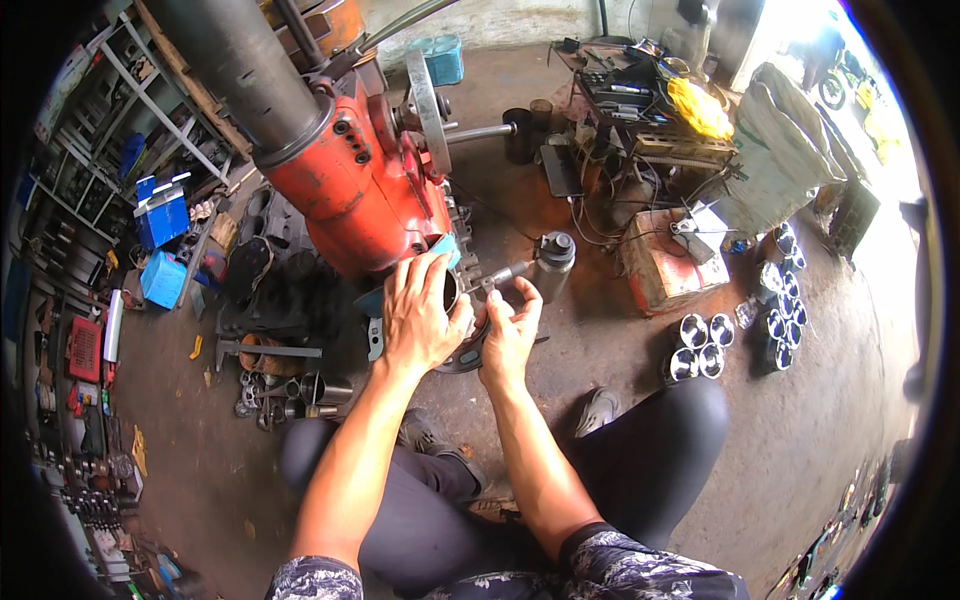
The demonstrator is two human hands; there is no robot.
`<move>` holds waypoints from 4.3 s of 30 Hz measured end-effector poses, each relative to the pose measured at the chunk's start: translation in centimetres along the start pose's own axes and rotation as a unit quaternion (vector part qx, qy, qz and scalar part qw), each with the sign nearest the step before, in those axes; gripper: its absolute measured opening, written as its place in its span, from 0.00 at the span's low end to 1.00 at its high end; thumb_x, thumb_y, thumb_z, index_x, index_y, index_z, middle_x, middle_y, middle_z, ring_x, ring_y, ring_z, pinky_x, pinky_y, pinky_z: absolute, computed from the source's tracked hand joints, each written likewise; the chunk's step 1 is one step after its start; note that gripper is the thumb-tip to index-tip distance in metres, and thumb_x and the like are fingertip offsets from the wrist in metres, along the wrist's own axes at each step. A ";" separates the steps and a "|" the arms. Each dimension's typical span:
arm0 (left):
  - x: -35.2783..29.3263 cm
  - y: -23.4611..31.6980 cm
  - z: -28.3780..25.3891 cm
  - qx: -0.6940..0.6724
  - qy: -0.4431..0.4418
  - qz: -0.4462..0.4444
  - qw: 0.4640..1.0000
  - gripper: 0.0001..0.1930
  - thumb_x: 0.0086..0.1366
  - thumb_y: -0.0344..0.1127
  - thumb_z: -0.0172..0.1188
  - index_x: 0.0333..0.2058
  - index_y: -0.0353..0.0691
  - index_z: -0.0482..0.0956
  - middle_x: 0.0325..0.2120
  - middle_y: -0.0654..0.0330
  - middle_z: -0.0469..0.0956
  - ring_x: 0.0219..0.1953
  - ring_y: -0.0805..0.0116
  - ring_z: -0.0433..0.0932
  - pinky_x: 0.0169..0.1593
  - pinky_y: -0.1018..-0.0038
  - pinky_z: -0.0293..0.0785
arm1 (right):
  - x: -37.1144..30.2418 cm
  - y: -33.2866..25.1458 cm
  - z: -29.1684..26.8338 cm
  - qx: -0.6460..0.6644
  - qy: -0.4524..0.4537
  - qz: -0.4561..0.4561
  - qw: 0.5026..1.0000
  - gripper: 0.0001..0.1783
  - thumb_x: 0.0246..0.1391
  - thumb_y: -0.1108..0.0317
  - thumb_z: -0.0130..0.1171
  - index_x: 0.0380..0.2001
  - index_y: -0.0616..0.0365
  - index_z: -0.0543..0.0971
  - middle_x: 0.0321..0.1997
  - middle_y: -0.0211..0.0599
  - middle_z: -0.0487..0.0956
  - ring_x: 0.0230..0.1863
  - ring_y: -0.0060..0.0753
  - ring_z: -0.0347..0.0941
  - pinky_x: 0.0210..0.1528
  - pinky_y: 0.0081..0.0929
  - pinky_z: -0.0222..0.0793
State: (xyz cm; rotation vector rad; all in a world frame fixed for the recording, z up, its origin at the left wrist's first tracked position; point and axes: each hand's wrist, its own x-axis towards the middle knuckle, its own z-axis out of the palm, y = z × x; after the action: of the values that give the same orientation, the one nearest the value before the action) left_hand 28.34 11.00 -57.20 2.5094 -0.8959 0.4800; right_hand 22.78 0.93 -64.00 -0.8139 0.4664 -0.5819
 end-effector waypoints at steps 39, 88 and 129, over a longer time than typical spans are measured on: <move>0.1 0.4 0.1 -0.004 0.023 -0.003 1.000 0.27 0.61 0.38 0.65 0.58 0.36 0.77 0.54 0.50 0.78 0.59 0.47 0.74 0.64 0.53 0.68 | 0.2 1.2 -0.7 0.053 -0.034 0.019 0.998 0.36 0.71 0.67 0.60 0.75 0.60 0.56 0.28 0.28 0.76 0.26 0.18 0.70 0.28 0.20 0.68; 0.1 0.3 0.6 0.022 0.047 -0.007 0.999 0.26 0.59 0.40 0.65 0.55 0.36 0.79 0.52 0.50 0.79 0.57 0.47 0.75 0.62 0.52 0.69 | 0.3 1.3 -0.3 0.064 -0.020 0.037 0.997 0.40 0.72 0.67 0.60 0.78 0.59 0.54 0.29 0.28 0.77 0.28 0.19 0.71 0.31 0.20 0.70; 0.5 0.5 1.0 0.018 0.035 -0.003 0.999 0.27 0.56 0.40 0.63 0.54 0.34 0.79 0.53 0.49 0.78 0.59 0.45 0.73 0.62 0.48 0.67 | 1.4 2.2 -0.1 0.035 -0.028 0.002 0.999 0.39 0.73 0.65 0.61 0.78 0.56 0.54 0.31 0.24 0.76 0.31 0.16 0.70 0.35 0.19 0.68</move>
State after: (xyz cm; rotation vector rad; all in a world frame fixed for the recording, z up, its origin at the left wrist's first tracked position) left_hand 28.51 9.85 -57.71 2.5115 -0.8593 0.5826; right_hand 24.39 1.20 -66.03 -0.7607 0.3938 -0.5679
